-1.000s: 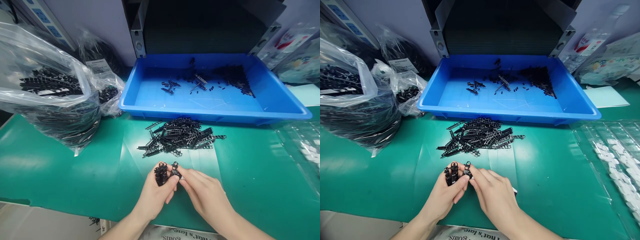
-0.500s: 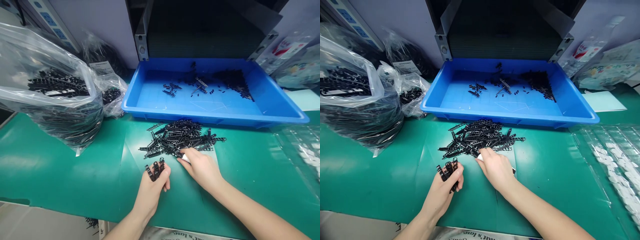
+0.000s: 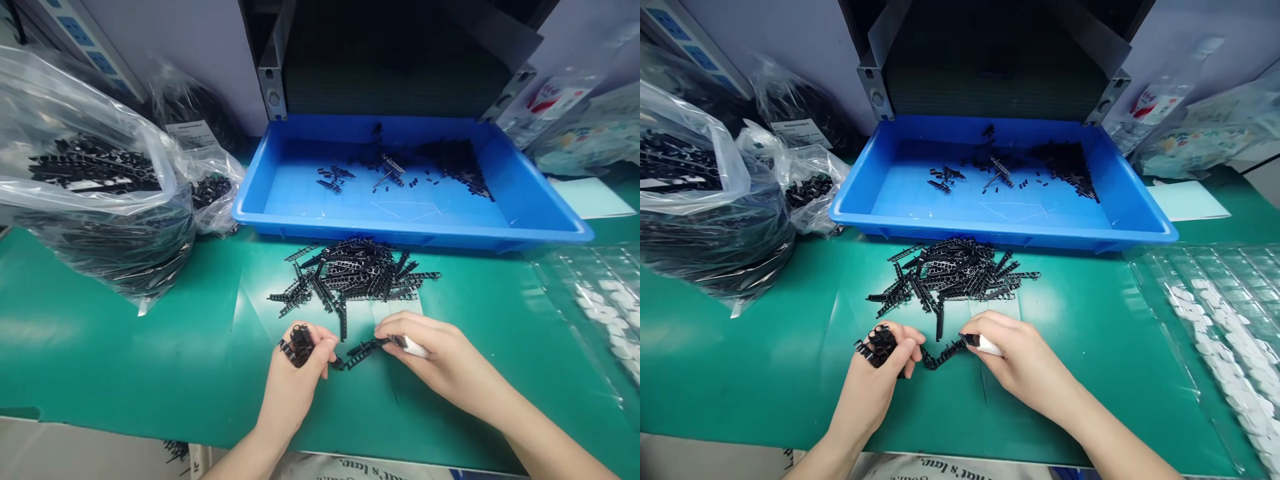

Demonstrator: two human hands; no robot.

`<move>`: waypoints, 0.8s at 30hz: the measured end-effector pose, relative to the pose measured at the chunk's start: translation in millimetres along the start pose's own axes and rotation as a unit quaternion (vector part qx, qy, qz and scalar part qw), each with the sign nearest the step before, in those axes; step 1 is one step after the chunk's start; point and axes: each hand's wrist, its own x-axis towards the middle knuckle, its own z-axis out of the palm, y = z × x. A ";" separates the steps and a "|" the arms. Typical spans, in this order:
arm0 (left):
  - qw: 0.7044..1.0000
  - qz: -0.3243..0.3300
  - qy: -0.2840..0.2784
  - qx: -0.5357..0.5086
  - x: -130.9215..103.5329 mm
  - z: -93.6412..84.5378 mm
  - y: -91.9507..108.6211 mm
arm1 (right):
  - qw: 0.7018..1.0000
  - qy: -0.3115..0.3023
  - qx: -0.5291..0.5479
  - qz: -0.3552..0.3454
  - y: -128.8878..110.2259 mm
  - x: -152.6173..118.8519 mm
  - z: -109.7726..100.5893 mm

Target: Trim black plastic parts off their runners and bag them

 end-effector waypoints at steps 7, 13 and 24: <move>0.985 -0.103 -0.137 0.033 0.1 5.9 4.1 | 0.995 0.005 0.088 -0.036 -6.0 5.6 13.9; 0.990 -0.111 -0.082 -0.001 -1.8 12.0 4.1 | 0.993 0.103 -0.065 -0.002 -9.7 -3.1 24.8; 0.992 -0.084 -0.097 -0.018 -0.8 8.1 -9.3 | 0.986 0.024 -0.163 -0.036 -15.1 -10.5 35.9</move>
